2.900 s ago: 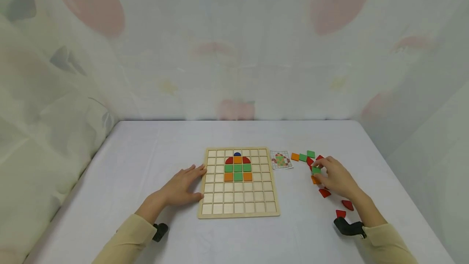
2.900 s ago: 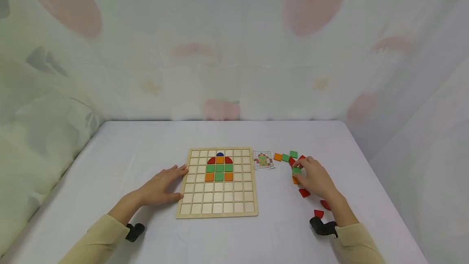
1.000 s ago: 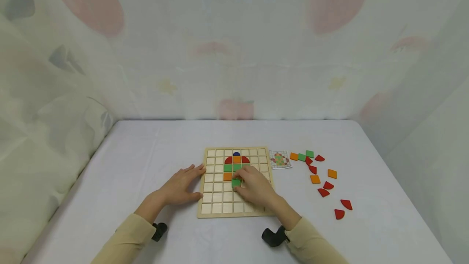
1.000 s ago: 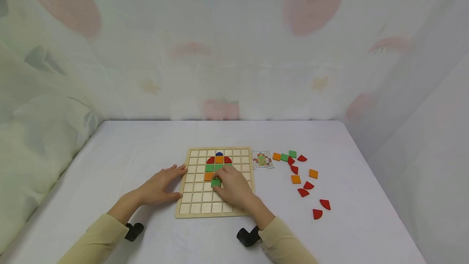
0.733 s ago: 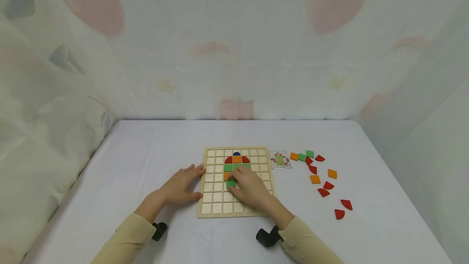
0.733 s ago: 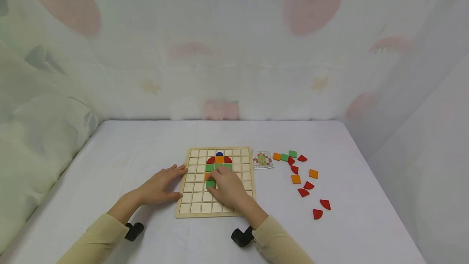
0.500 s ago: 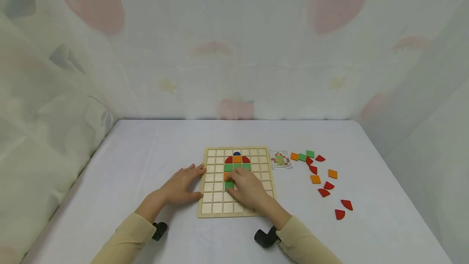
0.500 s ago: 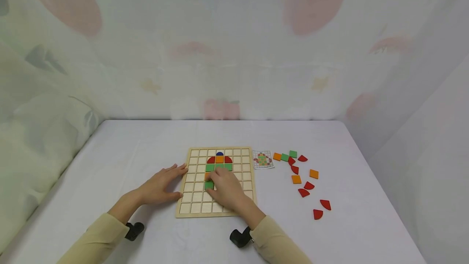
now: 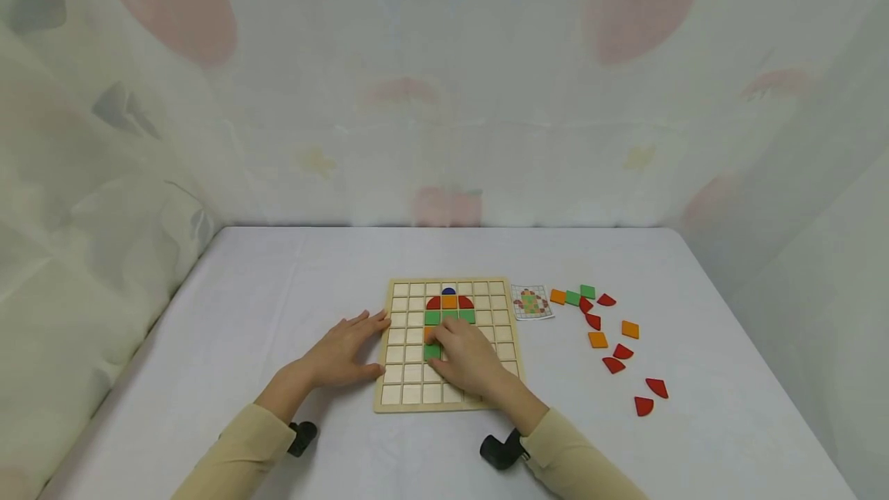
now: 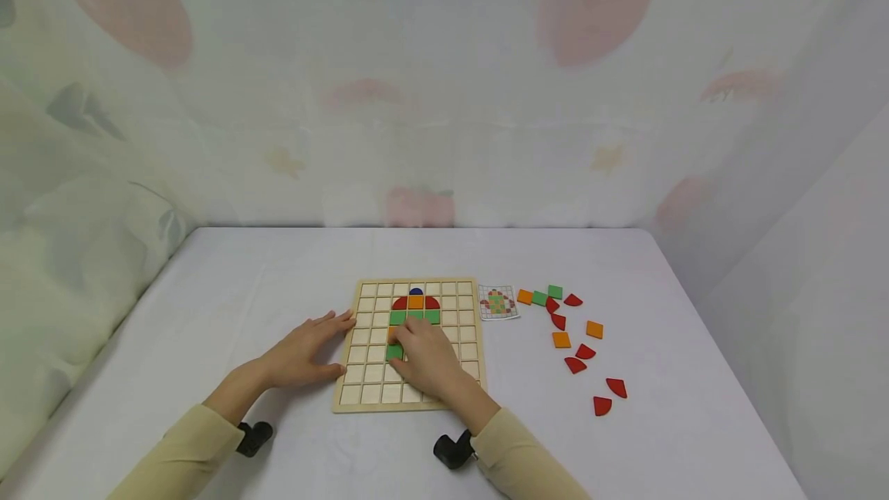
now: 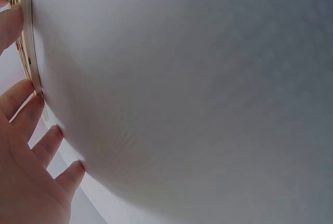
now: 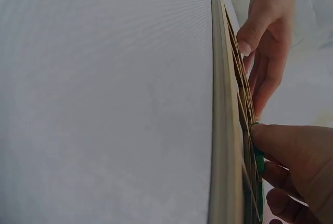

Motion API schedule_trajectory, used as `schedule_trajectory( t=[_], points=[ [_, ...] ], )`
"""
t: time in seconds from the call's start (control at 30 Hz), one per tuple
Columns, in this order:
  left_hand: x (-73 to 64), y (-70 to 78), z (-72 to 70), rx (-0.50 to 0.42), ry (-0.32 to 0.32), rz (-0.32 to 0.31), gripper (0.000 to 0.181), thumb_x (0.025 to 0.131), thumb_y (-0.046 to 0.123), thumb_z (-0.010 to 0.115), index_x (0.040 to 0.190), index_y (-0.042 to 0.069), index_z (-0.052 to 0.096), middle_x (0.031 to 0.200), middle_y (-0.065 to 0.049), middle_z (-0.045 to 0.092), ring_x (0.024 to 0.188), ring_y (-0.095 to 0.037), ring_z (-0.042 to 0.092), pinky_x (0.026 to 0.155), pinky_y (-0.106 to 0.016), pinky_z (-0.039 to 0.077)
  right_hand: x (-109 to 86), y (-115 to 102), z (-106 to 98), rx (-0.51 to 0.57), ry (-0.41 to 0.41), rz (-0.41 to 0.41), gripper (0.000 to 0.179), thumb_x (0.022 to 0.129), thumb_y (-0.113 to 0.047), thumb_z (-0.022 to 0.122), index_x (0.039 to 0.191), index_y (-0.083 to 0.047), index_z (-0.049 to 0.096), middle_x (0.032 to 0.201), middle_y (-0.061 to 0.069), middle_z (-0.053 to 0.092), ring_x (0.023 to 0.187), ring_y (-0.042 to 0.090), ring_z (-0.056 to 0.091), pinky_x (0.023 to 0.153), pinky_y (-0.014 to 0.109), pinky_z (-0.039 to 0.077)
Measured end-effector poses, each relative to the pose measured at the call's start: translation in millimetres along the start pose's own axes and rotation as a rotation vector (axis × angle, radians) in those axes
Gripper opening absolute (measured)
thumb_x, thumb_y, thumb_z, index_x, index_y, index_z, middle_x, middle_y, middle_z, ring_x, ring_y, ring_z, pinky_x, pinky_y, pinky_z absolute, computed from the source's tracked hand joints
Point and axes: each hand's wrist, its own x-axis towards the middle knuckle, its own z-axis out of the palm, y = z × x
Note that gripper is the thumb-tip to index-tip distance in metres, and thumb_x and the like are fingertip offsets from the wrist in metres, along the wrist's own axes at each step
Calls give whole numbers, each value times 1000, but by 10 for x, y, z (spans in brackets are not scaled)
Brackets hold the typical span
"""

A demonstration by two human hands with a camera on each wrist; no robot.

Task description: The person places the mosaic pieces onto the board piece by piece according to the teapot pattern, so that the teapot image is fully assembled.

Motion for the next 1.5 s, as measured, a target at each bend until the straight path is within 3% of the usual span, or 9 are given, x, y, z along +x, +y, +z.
schedule_trajectory(
  t=[0.87,1.13,1.33,1.5],
  points=[
    [-2,-10,9,-2,1,-5,70,78,33,70,138,9,42,148,-7,33,135,-37,29,104,-62,23,6,-5,-15,5,-14,7,22,79,-30,71,97,-19,65,92,-6,56,83,11,53,72,26,46],
    [7,-25,28,8,-1,-3,71,78,34,70,138,9,41,148,-7,33,135,-37,29,104,-61,22,-67,63,-209,65,-2,58,18,83,-25,67,100,-19,66,96,-7,59,88,9,54,76,26,48],
    [4,-30,22,14,-6,-9,71,78,34,70,138,9,41,148,-7,32,135,-36,28,105,-61,22,-196,249,-417,109,49,55,18,81,-20,69,99,-17,66,93,-7,59,83,7,50,70,23,47],
    [-2,-37,9,17,-6,-6,71,78,33,70,138,8,41,148,-8,33,135,-37,28,105,-61,22,-324,439,-594,142,63,56,19,82,-16,69,100,-15,65,97,-7,59,86,10,53,72,24,49]
  ],
)
